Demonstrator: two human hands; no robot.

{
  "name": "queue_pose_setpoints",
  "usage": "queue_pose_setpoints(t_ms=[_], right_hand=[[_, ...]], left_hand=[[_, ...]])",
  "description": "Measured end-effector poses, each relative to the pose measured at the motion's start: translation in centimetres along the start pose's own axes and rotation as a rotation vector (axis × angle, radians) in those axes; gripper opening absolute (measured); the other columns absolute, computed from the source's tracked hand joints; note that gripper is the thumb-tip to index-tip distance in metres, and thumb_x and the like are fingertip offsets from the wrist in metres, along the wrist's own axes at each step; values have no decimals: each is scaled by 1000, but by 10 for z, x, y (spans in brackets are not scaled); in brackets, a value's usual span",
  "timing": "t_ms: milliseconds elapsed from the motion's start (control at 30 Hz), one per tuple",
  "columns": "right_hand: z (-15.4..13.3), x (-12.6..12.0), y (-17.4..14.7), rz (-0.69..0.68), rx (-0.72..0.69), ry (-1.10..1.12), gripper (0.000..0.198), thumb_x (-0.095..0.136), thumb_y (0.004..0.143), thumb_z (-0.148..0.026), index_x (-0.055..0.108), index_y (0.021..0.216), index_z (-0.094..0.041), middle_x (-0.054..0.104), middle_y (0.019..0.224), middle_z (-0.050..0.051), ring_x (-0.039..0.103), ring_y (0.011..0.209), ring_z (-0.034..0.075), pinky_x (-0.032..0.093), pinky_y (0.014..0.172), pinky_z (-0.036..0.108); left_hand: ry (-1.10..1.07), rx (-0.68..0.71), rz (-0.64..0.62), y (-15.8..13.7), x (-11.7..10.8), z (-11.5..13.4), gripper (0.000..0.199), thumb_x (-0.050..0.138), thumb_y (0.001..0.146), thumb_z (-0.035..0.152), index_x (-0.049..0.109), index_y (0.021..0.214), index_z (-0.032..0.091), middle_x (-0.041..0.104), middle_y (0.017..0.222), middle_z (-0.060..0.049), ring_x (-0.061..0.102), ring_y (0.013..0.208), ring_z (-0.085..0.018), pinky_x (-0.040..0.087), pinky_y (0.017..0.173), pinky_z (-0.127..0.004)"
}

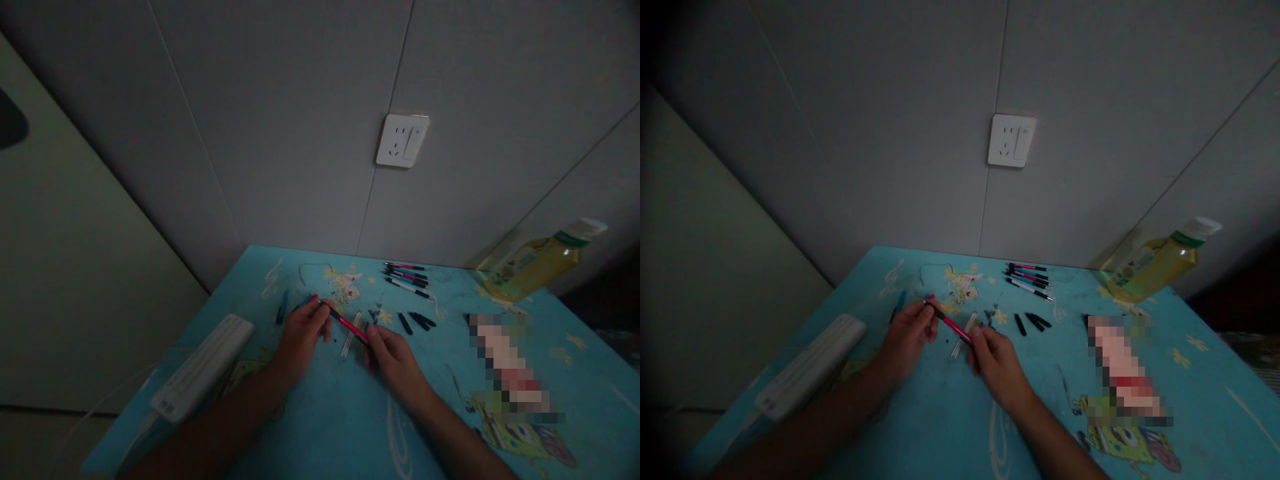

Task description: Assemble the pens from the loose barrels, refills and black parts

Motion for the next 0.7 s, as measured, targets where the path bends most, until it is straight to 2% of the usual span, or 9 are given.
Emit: queue_pose_setpoints(t_ms=[100,167,267,367,400,467,533,600,700], right_hand=[[-14,-4,0,37,-112,13,32,64,88,-47,62,103,-19,62,78,0,56,68,14,43,61,24],[-16,0,-1,-9,-102,40,29,63,89,-46,63,97,-18,62,76,1,56,68,14,44,63,25],[-11,19,-6,-214,-39,124,35,53,95,-48,62,86,-16,62,62,1,55,57,13,43,60,26],[-5,39,-13,-401,24,221,43,43,99,-52,63,99,-14,65,62,2,56,51,13,43,55,26],[-4,39,-13,-389,24,228,43,43,99,-53,63,100,-14,67,67,3,57,52,13,44,54,26],[-4,32,-10,-274,-15,187,41,46,97,-52,64,96,-15,68,75,4,58,55,12,44,55,25],[-7,25,-9,-186,-50,146,40,48,97,-51,63,89,-15,68,73,4,58,57,12,45,58,25],[-9,26,-10,-217,-40,172,44,40,100,-51,63,88,-16,66,63,2,58,54,13,45,59,26],[-10,36,-14,-366,2,232,55,25,104,-51,64,89,-15,67,58,3,58,51,14,45,59,27]], left_hand=[[22,6,10,0,-2,0,26,63,89,40,68,96,15,53,62,3,47,55,-7,36,52,-20],[-11,5,-2,0,-1,0,28,65,88,41,69,98,15,53,63,3,47,55,-8,36,53,-21],[-86,26,-41,-1,3,2,28,68,85,41,69,97,16,60,77,-1,49,57,-8,39,53,-22],[-124,43,-35,-2,1,2,27,67,86,40,69,101,18,63,92,-3,50,61,-8,40,54,-23],[-120,41,-18,-2,-1,1,26,66,87,40,68,103,18,63,92,-3,51,62,-8,40,55,-22],[-96,40,16,-1,-6,-2,26,65,88,39,68,105,19,62,89,-2,50,63,-8,40,57,-22],[-86,40,21,0,-8,-4,26,65,89,38,69,105,18,63,87,-2,51,65,-8,41,59,-22],[-117,42,-23,1,-5,-4,25,65,89,37,69,105,18,64,90,-3,53,69,-10,43,63,-24],[-202,31,-121,0,5,0,22,63,91,36,68,104,19,64,92,-4,56,79,-13,46,70,-27]])
Point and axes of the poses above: each hand's wrist, its own y-axis towards the middle knuckle, its own x-axis out of the palm, z = x × y, the point moved 8 cm from there along y, towards the middle knuckle
